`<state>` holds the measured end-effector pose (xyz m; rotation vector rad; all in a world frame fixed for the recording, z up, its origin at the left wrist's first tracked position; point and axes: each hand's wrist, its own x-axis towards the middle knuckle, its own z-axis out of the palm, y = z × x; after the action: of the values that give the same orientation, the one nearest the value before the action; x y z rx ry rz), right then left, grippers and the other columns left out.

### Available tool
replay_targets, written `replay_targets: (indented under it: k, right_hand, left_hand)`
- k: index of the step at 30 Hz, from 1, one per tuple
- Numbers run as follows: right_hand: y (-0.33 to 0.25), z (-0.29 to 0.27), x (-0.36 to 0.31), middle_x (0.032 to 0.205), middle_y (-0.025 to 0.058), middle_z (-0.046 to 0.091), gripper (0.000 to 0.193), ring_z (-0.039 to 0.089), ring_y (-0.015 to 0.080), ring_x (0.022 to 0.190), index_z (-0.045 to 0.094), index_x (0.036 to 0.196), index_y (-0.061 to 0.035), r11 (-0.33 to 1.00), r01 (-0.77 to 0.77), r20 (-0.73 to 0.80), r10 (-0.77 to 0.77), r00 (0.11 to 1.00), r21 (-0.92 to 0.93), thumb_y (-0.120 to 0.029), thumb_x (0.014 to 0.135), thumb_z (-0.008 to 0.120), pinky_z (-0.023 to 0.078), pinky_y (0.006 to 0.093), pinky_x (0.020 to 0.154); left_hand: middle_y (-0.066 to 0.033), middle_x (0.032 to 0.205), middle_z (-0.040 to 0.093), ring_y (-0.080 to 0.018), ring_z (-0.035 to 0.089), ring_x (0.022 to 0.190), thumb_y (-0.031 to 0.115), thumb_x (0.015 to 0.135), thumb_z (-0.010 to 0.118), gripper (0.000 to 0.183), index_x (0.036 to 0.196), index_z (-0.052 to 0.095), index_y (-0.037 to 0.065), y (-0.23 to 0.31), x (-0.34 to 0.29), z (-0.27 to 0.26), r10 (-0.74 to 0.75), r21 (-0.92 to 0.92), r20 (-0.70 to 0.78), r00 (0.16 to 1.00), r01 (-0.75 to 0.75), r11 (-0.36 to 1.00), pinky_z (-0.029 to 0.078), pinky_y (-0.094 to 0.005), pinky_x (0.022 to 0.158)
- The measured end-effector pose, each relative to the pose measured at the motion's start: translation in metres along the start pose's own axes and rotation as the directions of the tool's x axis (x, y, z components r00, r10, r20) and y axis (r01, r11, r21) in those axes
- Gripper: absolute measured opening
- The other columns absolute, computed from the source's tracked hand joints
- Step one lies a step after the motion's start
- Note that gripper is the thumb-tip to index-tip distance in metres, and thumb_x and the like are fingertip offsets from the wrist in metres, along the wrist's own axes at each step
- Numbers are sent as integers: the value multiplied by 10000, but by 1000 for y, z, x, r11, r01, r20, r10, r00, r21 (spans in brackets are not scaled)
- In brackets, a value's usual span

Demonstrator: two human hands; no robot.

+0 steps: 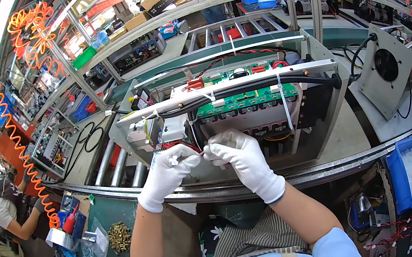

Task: The person assembles an electronic device by connecting various wires to a circuit board and securing them with zip ties. They handle red and black wires, a green circuit board, and white zip ties, organizing the connections within a metal chassis on a factory assembly line.

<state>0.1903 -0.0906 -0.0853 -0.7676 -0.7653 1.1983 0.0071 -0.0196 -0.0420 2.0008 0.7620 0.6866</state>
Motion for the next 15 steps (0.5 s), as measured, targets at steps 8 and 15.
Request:
replay_targets:
  k: [8,15]
  right_hand:
    - [-2,-2,-2,965,137,706,141,705,226,887,604,1041,13,997,26,40,-23,999,-71,-54,922,638,578,340,776]
    - [1,1,-4,914,85,706,150,659,131,812,630,1043,7,993,50,49,-44,998,-112,-65,915,661,502,253,690]
  left_hand:
    - [51,751,597,-14,480,705,84,916,640,83,909,669,6,-1,0,1,1,-33,-5,1000,-1,999,414,-205,624]
    - [33,772,618,-19,498,729,73,916,637,74,913,662,4,-4,1,1,11,-13,2,1000,-11,1000,418,-205,641]
